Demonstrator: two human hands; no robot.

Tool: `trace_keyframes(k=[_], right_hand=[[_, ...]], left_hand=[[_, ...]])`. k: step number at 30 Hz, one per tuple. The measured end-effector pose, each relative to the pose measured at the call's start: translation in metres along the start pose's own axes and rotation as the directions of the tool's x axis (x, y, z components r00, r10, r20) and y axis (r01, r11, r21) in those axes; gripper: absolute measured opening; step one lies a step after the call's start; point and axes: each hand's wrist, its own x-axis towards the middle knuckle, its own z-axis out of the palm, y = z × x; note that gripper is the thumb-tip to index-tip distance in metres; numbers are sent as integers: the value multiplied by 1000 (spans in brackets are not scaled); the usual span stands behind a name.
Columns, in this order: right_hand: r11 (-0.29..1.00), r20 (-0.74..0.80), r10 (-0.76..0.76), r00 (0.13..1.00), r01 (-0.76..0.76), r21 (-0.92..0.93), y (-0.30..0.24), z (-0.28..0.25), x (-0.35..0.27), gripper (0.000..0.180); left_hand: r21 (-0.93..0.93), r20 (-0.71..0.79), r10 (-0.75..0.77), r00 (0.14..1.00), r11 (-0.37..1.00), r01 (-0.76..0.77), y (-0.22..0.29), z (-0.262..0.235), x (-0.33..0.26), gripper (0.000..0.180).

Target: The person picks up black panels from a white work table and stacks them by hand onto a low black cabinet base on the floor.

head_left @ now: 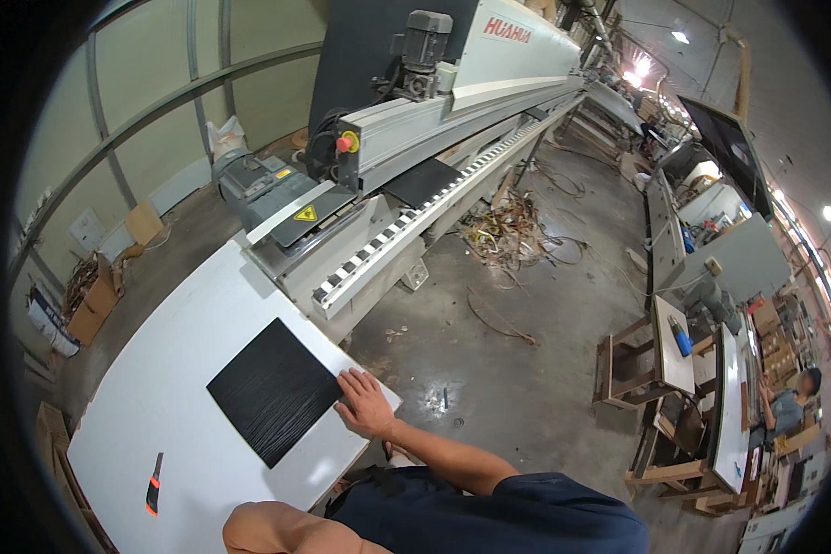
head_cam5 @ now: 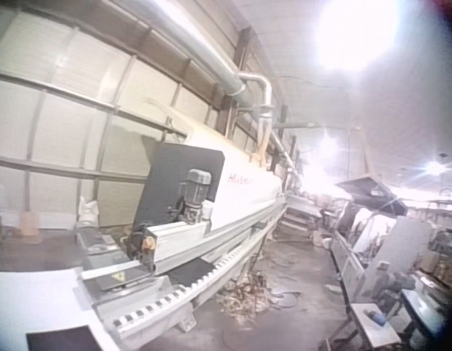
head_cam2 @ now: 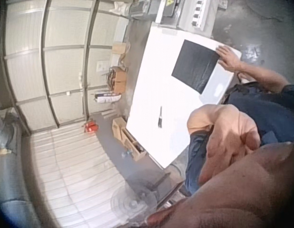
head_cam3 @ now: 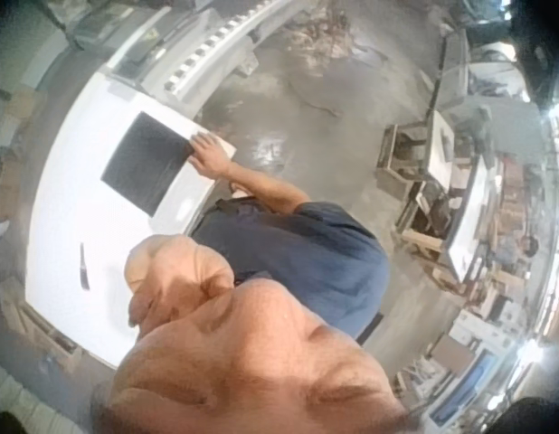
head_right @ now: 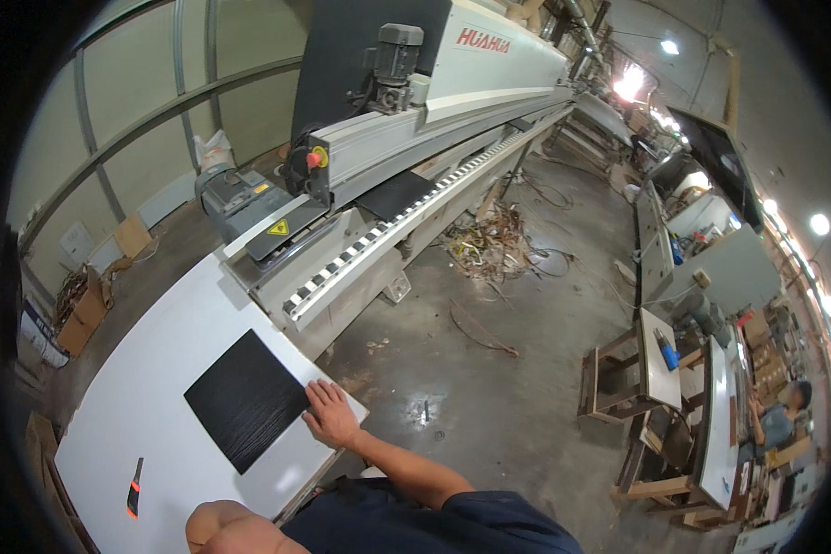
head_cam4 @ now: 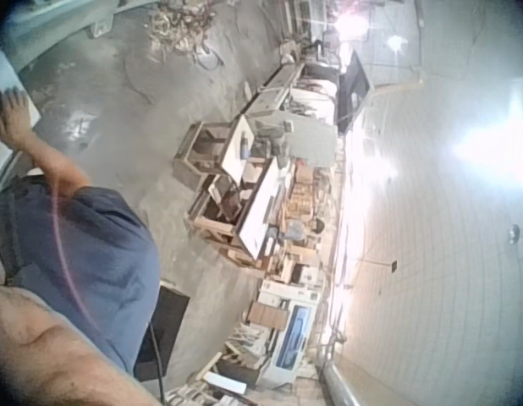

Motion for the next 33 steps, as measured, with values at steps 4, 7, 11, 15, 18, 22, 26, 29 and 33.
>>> trace_keyframes(k=[4,7,11,15,18,22,26,29,33], right_hand=[[1000,6,16,1000,-16,-8,2,-3,0,57],[1000,6,20,1000,-20,-14,2,-3,-1,57],[1000,20,10,1000,-10,-10,3,-3,0,57],[1000,9,2,1000,-2,10,5,-1,0,56],[1000,-28,-8,1000,8,6,4,-1,3,57],[1000,-30,2,1000,-2,-14,6,-3,2,57],[1000,-18,-16,1000,16,1,-3,-5,5,56],[1000,-19,6,1000,-6,-8,3,-6,4,57],[1000,-15,5,1000,-5,20,2,-6,4,54]], left_hand=[[560,-790,137,597,559,612,10,19,-7,39],[745,-370,264,891,657,115,-4,-10,-17,39],[676,13,351,936,687,-267,-9,-24,-24,42],[196,62,-39,997,980,26,-24,-17,-47,48],[-37,186,-289,939,953,301,-37,1,-55,53],[38,512,-661,549,656,754,-71,52,-105,56],[279,624,-781,14,240,930,-94,77,-222,45],[356,663,-737,-132,155,922,-98,101,-287,45],[348,582,-771,-259,-52,936,-114,142,-349,36]])
